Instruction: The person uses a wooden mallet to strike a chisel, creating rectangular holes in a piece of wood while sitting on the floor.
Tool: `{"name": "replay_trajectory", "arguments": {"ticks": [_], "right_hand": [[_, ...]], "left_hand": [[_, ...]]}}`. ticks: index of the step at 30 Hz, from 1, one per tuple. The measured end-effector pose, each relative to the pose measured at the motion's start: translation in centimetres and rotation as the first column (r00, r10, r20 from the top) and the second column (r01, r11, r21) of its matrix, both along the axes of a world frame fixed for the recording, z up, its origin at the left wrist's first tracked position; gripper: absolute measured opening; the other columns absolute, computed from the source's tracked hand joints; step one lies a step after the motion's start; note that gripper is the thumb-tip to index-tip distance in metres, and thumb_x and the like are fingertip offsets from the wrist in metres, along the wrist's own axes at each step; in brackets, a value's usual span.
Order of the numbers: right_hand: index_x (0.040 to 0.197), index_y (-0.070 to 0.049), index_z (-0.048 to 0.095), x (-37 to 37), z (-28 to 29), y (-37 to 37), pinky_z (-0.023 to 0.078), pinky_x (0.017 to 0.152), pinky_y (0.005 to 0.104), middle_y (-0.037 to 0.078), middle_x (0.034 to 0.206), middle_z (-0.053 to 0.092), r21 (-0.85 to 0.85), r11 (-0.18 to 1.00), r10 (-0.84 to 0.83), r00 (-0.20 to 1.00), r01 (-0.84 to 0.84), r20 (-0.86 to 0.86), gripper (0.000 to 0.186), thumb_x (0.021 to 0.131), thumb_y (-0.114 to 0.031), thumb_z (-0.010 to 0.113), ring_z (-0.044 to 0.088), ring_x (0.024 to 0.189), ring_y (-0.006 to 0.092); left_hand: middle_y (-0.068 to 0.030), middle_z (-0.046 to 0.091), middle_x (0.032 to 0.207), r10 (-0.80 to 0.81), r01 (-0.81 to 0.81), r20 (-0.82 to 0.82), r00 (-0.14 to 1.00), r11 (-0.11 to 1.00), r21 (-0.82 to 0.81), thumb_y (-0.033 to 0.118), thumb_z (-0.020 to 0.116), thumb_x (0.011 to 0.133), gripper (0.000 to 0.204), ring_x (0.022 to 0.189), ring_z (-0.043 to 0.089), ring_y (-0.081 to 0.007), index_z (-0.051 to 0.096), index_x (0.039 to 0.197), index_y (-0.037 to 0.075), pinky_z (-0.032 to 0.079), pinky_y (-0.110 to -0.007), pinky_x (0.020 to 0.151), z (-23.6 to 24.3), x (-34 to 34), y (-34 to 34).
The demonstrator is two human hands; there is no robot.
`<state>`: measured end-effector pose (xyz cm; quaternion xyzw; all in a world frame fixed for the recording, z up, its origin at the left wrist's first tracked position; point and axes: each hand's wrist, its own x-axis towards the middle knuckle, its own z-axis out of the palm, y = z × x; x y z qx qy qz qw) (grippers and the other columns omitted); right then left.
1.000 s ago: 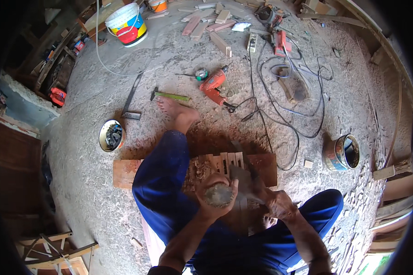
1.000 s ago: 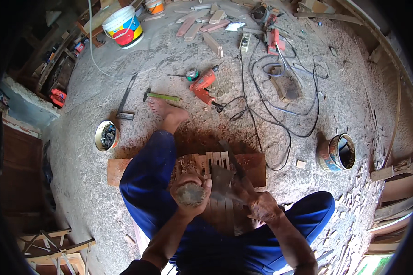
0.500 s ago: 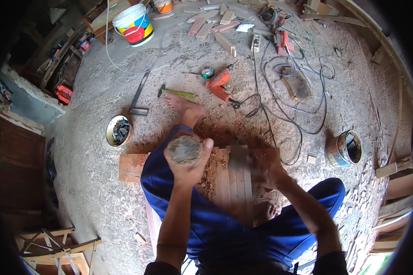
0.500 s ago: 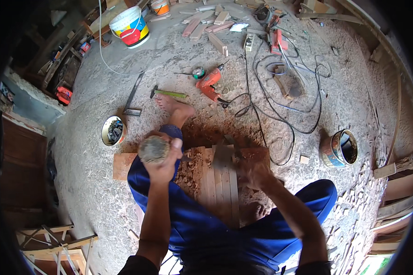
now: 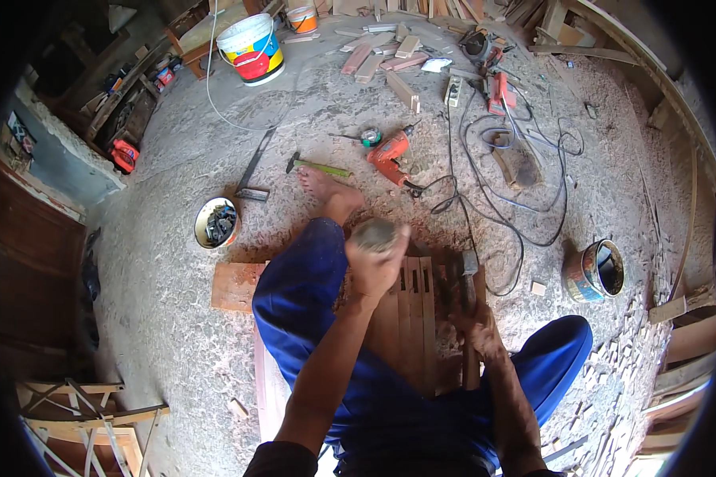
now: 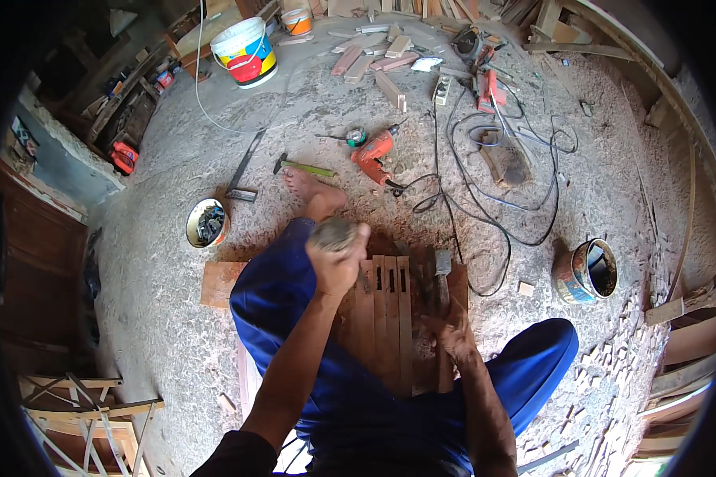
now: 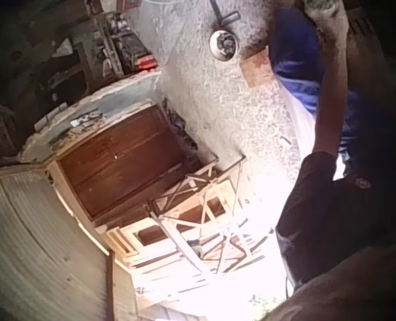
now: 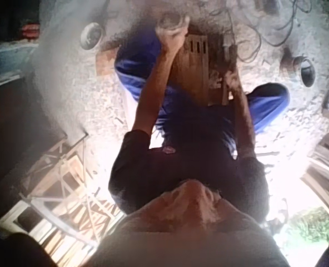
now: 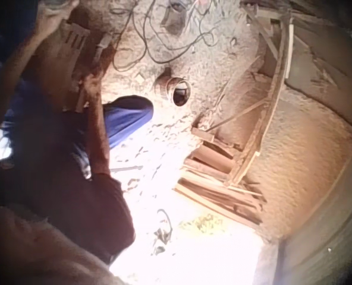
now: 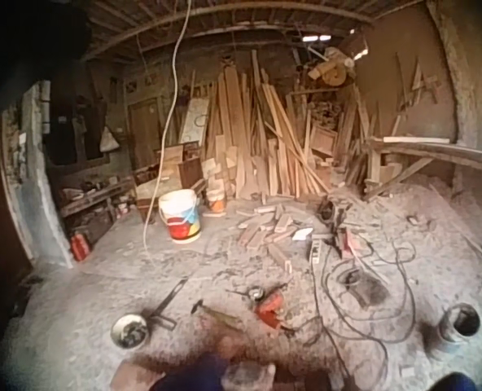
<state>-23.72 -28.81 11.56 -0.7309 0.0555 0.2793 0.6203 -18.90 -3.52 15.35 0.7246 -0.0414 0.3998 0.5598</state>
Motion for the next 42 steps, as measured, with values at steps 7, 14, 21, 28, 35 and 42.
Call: {"name": "replay_trajectory", "arguments": {"ticks": [7, 14, 21, 28, 35, 42], "right_hand": [[0.109, 0.002, 0.054, 0.0, -0.3, 0.7, 0.046, 0.045, 0.0294, 0.006, 0.073, 0.062, -0.014, 1.000, 0.004, 0.999, -0.003, 0.035, 0.038, 0.081, -0.016, 0.073, 0.056, 0.051, 0.0132], [0.110, 0.002, 0.053, 0.0, -1.2, 0.7, 0.046, 0.045, 0.0298, 0.008, 0.073, 0.063, 0.044, 0.998, -0.034, 0.999, 0.033, 0.037, 0.041, 0.080, -0.016, 0.074, 0.056, 0.050, 0.0139], [0.111, 0.002, 0.053, -0.2, -1.5, 0.9, 0.046, 0.044, 0.0292, 0.009, 0.074, 0.063, 0.073, 0.995, -0.063, 0.998, 0.060, 0.029, 0.041, 0.080, -0.014, 0.074, 0.056, 0.049, 0.0141], [0.121, 0.003, 0.048, -1.0, 0.1, 1.1, 0.044, 0.043, 0.0288, 0.007, 0.077, 0.062, 0.345, 0.933, -0.110, 0.994, 0.105, -0.005, 0.049, 0.082, -0.010, 0.074, 0.055, 0.049, 0.0140], [0.136, -0.003, 0.041, -1.4, 10.0, 2.3, 0.050, 0.050, 0.0305, 0.008, 0.084, 0.062, 0.055, 0.991, 0.093, 0.931, -0.120, 0.352, 0.061, 0.082, -0.002, 0.071, 0.059, 0.053, 0.0155], [0.151, -0.005, 0.027, -2.8, 21.2, 4.0, 0.057, 0.069, 0.0423, 0.022, 0.095, 0.064, -0.577, 0.808, 0.536, 0.555, -0.119, 0.636, 0.088, 0.071, 0.006, 0.064, 0.070, 0.078, 0.0300]], "left_hand": [[-0.0003, 0.056, 0.057, -0.162, 0.139, -0.195, 0.967, 0.982, -0.126, 0.006, 0.075, 0.087, 0.026, 0.049, 0.051, -0.0120, 0.058, 0.067, 0.003, 0.041, -0.030, 0.048, 3.1, -0.8, -0.6], [-0.0029, 0.065, 0.068, -0.215, 0.129, -0.326, 0.921, 0.955, -0.266, 0.006, 0.078, 0.083, 0.018, 0.061, 0.058, -0.0109, 0.062, 0.075, 0.001, 0.048, -0.030, 0.059, 1.4, -1.5, -0.8], [-0.0007, 0.061, 0.063, 0.041, -0.048, -0.090, 0.995, 0.996, -0.075, 0.010, 0.077, 0.086, 0.024, 0.054, 0.057, -0.0144, 0.061, 0.070, 0.003, 0.046, -0.031, 0.052, 1.2, -0.2, -2.5], [0.0004, 0.059, 0.063, -0.275, 0.241, -0.260, 0.926, 0.958, -0.155, 0.008, 0.077, 0.085, 0.024, 0.052, 0.052, -0.0098, 0.060, 0.068, 0.006, 0.042, -0.030, 0.049, 1.2, -0.5, -1.0], [-0.0032, 0.062, 0.072, -0.177, 0.143, -0.190, 0.966, 0.973, -0.181, 0.002, 0.078, 0.082, 0.017, 0.060, 0.057, -0.0120, 0.061, 0.084, 0.001, 0.047, -0.031, 0.056, 0.8, -1.5, -2.0], [-0.0034, 0.070, 0.089, -0.160, 0.153, -0.040, 0.986, 0.979, -0.132, 0.002, 0.078, 0.078, 0.022, 0.076, 0.065, -0.0118, 0.064, 0.095, 0.000, 0.053, -0.030, 0.067, -1.9, -1.3, -0.8]]}}
